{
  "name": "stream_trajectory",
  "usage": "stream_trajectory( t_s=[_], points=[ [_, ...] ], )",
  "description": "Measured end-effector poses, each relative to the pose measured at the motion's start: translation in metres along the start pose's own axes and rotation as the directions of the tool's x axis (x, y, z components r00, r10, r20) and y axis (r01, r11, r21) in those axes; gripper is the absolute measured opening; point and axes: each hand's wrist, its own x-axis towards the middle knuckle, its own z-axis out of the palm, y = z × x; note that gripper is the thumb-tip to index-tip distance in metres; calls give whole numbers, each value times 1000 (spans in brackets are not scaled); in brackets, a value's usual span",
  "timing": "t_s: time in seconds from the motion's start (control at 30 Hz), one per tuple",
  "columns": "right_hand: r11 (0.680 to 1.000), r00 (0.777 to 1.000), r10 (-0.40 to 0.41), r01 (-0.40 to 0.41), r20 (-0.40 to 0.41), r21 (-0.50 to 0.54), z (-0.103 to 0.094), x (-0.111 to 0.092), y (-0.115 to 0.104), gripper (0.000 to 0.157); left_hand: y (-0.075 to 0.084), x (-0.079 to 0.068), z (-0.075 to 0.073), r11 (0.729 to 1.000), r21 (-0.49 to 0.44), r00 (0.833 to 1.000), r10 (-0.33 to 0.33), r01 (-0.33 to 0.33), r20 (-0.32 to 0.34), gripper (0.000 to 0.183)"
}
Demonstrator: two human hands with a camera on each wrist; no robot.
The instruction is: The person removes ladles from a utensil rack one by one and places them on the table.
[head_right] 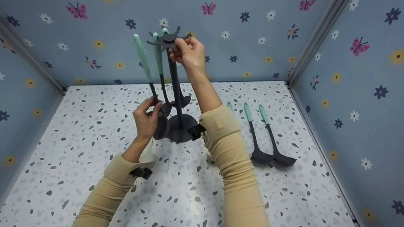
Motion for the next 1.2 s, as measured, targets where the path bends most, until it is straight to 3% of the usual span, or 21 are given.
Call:
stream_trajectory(
  t_s=[0.33,0.53,0.7,0.83,1.0,1.2],
  points=[
    [1000,1000,11,-11,-12,9,0,0,0,6,-9,1,-31,993,109,999,-40,37,28,18],
    [1000,1000,6,-6,-12,4,-1,0,0,6,-21,-2,-50,973,200,989,-133,119,60,17],
    [1000,1000,4,-5,-7,-5,-1,0,0,7,-37,-8,-66,939,294,975,-208,177,78,18],
    [1000,1000,4,-4,-8,-7,-1,0,0,6,-48,-11,-77,892,377,948,-306,251,91,17],
    [1000,1000,-2,2,-6,-7,-2,0,1,6,-61,-16,-87,814,466,891,-442,348,106,19],
    [1000,1000,-1,1,-12,-6,-2,1,1,6,-74,-25,-96,752,520,840,-531,405,113,19]
  ],
)
